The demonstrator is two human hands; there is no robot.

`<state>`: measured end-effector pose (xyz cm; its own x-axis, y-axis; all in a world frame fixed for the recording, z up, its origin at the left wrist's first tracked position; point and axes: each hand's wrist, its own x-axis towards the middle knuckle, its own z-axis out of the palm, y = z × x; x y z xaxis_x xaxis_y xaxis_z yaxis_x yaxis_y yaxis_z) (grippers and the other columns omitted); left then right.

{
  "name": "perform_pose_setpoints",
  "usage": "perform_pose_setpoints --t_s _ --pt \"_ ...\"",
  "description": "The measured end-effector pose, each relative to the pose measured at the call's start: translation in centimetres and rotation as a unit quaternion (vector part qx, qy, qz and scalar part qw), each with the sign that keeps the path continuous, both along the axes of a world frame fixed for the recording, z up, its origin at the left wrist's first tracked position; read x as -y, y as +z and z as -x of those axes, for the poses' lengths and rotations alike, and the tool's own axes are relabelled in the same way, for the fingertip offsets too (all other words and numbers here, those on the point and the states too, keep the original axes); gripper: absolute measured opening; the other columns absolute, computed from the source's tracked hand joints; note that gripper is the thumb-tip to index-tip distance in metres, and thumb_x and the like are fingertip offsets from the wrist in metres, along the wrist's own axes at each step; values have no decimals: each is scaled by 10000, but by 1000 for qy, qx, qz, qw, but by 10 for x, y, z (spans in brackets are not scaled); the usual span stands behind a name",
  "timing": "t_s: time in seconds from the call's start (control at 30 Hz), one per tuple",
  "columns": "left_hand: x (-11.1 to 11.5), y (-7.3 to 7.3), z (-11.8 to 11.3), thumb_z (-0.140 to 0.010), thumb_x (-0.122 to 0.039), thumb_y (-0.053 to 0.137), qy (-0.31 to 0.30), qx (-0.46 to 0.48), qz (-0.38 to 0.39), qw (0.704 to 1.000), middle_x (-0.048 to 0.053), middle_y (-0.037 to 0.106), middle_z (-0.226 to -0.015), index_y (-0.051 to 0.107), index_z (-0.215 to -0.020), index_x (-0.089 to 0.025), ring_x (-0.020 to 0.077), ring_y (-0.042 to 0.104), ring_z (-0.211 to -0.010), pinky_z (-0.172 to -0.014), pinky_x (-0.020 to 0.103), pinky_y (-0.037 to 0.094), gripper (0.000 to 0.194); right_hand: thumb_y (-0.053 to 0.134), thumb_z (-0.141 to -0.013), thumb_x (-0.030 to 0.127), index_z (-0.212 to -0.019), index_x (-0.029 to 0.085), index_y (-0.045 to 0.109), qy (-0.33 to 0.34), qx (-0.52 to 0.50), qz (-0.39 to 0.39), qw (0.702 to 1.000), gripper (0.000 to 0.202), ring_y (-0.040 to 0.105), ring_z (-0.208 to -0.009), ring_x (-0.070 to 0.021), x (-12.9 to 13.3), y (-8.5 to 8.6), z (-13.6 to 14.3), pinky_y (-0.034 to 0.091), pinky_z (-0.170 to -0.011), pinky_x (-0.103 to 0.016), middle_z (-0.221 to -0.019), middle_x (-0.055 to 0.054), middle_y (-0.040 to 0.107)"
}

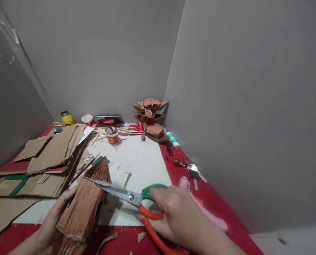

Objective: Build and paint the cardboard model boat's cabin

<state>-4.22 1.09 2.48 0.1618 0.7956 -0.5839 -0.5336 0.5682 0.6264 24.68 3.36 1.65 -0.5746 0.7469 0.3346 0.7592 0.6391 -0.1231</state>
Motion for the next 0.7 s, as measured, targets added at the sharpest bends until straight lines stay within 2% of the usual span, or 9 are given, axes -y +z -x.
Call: perform_pose_setpoints --t_s 0.1,0.23,0.4,0.5,0.7 --pt "-1 -1 1 -755 -361 688 19 -5 5 1000 36 765 -738 692 -1036 -140 243 724 -678 -636 307 539 357 523 -895 469 -620 225 440 15 -2 -20 1000 377 459 -423 -121 -1 0 -2 220 -475 -279 -505 31 532" --pt "-1 -2 3 -750 -368 694 18 -34 -15 999 34 766 -757 688 -1056 -152 255 725 -699 -639 317 534 375 545 -878 505 -643 225 441 9 -3 -23 1000 381 499 -450 -134 -3 0 -3 248 -501 -279 -533 31 550" --pt "1 1 -1 -756 -401 688 -19 -18 6 1000 52 769 -768 706 -1005 -134 248 722 -703 -674 320 534 366 576 -831 562 -686 229 430 -24 13 29 999 391 534 -511 -163 -3 -1 1 260 -520 -280 -598 21 585" --pt "2 2 -4 -773 -378 679 -9 -4 13 1000 45 776 -848 694 -1056 -154 234 723 -772 -734 312 527 362 557 -841 560 -697 230 426 -26 19 49 998 383 534 -527 -168 -2 -1 2 264 -524 -279 -611 17 585" --pt "3 -1 -2 -787 -437 651 -40 -25 -1 999 75 770 -793 653 -1144 -123 264 720 -731 -714 344 526 475 544 -861 544 -670 227 425 -10 17 28 999 388 520 -499 -152 0 -1 2 265 -518 -280 -584 21 572"
